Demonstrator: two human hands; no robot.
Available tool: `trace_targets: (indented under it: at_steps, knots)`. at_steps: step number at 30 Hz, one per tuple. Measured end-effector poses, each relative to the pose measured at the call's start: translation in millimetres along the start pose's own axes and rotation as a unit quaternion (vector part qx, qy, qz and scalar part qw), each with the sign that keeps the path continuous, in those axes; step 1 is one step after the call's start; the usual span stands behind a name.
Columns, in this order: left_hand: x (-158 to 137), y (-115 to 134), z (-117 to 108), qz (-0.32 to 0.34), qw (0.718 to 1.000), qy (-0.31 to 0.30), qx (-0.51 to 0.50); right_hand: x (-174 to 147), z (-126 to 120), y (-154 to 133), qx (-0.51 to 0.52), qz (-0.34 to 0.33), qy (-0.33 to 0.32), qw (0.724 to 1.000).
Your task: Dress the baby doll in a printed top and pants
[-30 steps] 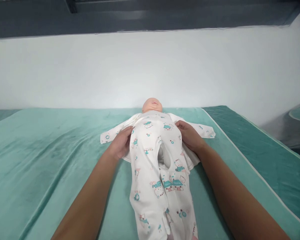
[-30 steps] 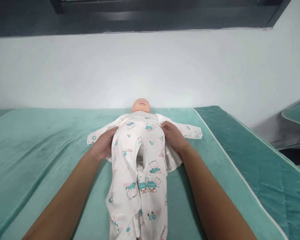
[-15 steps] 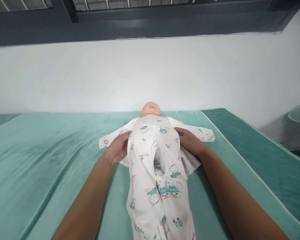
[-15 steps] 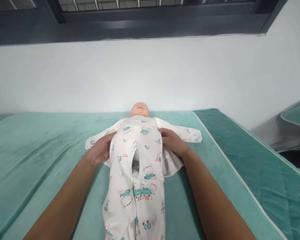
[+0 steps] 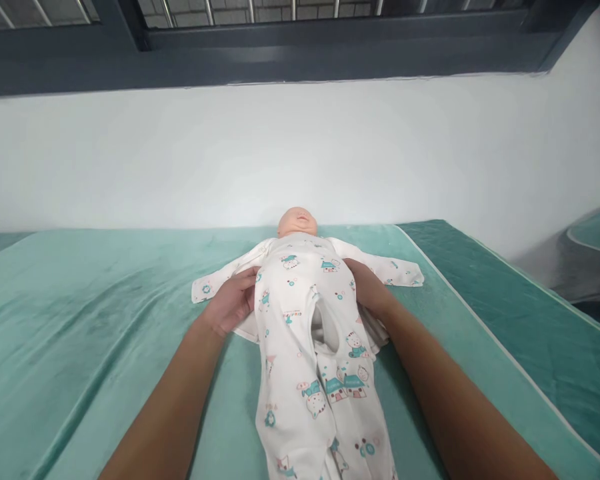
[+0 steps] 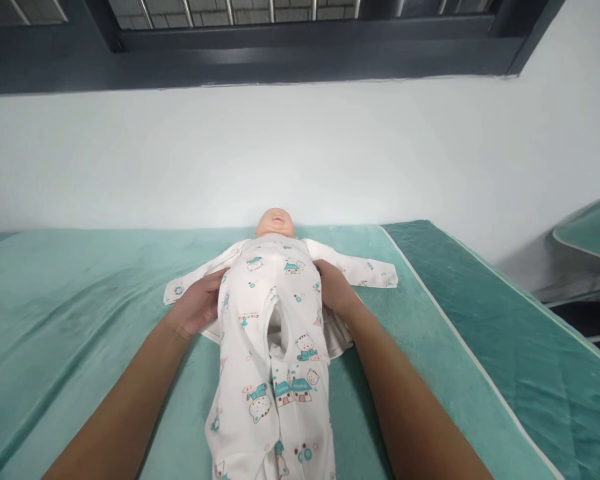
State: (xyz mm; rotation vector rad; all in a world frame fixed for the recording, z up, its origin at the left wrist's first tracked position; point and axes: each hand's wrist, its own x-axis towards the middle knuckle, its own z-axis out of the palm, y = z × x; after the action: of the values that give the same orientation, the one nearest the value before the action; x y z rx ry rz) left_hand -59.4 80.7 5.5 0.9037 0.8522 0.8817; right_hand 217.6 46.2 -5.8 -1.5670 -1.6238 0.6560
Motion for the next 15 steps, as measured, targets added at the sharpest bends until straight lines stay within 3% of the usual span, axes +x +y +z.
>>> trace_targets:
  at_steps: [5,10,15]
  knots:
    - [-2,0,0,0.007,1.000,-0.007,0.029,1,-9,0,-0.070,-0.041,-0.068,0.994]
    - [-2,-3,-3,0.017,0.997,-0.035,0.060,-4,-5,-5,0.087,0.010,-0.041,0.995]
    - [-2,-4,-8,0.015,0.994,-0.054,0.094,-6,9,-3,0.237,0.119,0.016,0.964]
